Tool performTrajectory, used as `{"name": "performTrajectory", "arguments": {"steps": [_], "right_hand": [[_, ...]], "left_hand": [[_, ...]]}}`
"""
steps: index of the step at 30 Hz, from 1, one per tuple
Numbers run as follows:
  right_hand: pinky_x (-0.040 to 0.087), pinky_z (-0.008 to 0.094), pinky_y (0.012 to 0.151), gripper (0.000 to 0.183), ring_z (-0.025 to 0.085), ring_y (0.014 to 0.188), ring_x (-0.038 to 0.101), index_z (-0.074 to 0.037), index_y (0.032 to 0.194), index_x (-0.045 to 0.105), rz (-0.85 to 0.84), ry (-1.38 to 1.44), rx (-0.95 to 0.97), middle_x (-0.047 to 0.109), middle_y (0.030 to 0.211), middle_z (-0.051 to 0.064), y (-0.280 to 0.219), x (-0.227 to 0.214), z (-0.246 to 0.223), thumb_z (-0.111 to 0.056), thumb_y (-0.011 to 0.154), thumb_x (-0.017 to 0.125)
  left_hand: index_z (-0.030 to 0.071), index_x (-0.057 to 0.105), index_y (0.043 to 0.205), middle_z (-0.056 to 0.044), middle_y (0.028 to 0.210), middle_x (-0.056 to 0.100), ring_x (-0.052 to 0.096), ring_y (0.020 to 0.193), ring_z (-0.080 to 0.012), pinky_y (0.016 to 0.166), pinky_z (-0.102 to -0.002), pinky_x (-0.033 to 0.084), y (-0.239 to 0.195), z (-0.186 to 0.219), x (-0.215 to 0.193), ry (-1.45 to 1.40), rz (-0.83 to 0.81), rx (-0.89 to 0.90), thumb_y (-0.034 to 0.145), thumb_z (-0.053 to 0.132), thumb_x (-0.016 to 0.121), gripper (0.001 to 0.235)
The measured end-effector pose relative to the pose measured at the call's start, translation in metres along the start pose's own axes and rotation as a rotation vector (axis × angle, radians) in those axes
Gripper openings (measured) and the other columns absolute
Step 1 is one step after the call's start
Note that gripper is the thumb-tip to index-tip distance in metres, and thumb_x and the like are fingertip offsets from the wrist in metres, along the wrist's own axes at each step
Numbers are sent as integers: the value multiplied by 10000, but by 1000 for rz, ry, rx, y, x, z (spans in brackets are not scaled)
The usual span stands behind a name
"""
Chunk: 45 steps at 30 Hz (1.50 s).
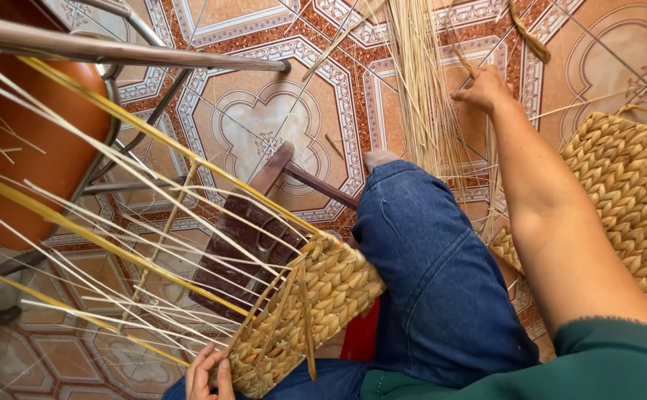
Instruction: The person sits on the floor with a partially woven water hyacinth basket across their lap and weaves flat straw strips around the basket rim, threading and tightening the strips by hand. They occasionally reach to the side to grab new strips and continue wrapping the rim.
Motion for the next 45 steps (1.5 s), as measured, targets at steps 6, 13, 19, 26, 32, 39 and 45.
{"name": "performTrajectory", "arguments": {"steps": [6,13,19,26,32,39,45], "right_hand": [[610,286,818,265,166,973,719,-108,1164,727,272,530,-263,728,1138,71,-89,-74,-35,-192,918,780],[526,243,722,104,137,859,672,-31,1128,719,218,970,-595,720,1063,130,-168,-148,-31,-6,1027,705],[553,332,1015,173,214,1134,676,-1,1106,672,446,618,-1165,699,1209,131,-446,-171,-123,103,979,617],[592,291,734,141,150,846,758,-76,992,725,-156,143,-1410,760,916,45,-592,-71,-115,-35,861,693],[627,283,766,322,137,870,758,-141,1180,737,-335,-70,-916,826,938,-28,-530,-34,-58,-216,876,666],[536,295,640,345,108,700,605,-87,1216,775,-382,152,-587,724,787,-2,-423,-62,47,-165,892,684],[235,249,471,335,60,558,301,18,1275,711,-155,572,-460,403,685,-66,-319,-107,125,-187,1041,587]], "left_hand": [[57,707,1165,-152,1324,672,724,1045,-188,833,-312,595,17,38,-13,-232,-48,-168,886,96,700,282],[18,699,1221,-172,1317,669,652,1205,-232,1006,-350,526,41,146,-72,-42,246,83,901,50,736,324],[48,731,1222,-60,979,722,677,833,-93,706,-217,537,47,225,-14,-971,-163,-41,1028,224,605,291],[35,576,1400,-50,1156,722,548,729,-12,568,-153,393,75,363,36,-1771,-763,97,1076,459,514,537],[72,685,1219,-14,832,710,452,525,-3,423,-157,314,107,315,20,-1797,-388,-2,1067,335,609,314],[94,720,1168,-2,844,704,443,553,-30,434,-176,301,112,243,-24,-1786,-50,31,1090,310,589,264],[74,730,1188,7,848,703,491,653,-30,555,-168,360,112,181,-55,-1548,288,99,1146,382,505,385]]}}
Point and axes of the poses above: each hand's wrist, its own y-axis towards the middle knuckle, its own x-axis out of the palm, z = x × y, the point moved 6 cm from there along y, towards the middle knuckle
